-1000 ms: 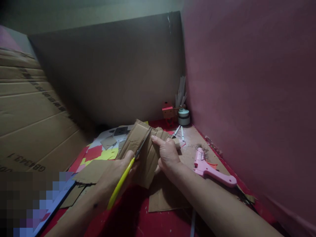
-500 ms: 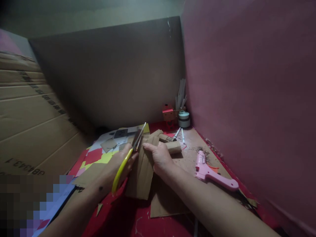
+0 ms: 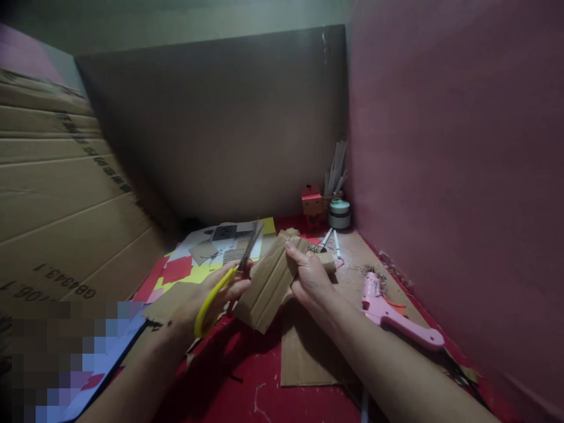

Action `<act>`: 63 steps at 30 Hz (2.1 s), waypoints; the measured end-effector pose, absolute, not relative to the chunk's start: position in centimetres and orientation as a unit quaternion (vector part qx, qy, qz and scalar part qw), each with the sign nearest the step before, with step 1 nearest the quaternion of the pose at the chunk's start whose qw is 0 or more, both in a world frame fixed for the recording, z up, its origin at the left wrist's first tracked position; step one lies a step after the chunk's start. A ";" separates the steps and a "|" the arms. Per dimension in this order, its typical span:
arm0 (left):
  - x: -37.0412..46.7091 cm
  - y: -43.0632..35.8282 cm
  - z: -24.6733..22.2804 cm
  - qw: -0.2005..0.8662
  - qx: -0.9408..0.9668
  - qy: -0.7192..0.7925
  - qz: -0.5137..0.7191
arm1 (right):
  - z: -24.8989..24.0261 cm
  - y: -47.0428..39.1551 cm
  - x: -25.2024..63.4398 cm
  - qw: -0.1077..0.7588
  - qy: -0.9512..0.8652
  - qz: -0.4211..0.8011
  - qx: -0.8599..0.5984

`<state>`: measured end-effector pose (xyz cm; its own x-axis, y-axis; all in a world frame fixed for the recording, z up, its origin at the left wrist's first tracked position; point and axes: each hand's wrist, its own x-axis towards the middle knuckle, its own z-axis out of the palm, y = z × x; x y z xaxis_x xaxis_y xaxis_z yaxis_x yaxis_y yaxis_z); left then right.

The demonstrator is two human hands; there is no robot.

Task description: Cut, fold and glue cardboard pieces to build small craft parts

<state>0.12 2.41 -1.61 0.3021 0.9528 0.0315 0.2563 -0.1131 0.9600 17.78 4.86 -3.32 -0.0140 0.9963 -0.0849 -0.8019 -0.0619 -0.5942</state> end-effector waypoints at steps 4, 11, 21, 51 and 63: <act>0.8 2.0 -2.5 0.477 0.633 0.458 0.402 | -3.4 4.2 17.5 0.653 -0.217 0.680 -0.252; 0.7 2.0 -2.4 0.366 0.680 0.491 0.403 | -3.4 3.2 17.1 0.633 -0.308 0.670 -0.236; 0.8 1.5 -2.9 0.218 0.802 0.466 0.303 | -3.2 4.3 18.5 0.702 -0.281 0.608 -0.241; 1.4 0.5 -3.5 -0.112 0.860 0.491 0.084 | -4.2 3.0 17.1 0.661 -0.244 0.678 -0.210; 1.6 0.7 -3.5 -0.055 0.854 0.503 0.121 | -4.1 3.2 17.1 0.664 -0.241 0.677 -0.208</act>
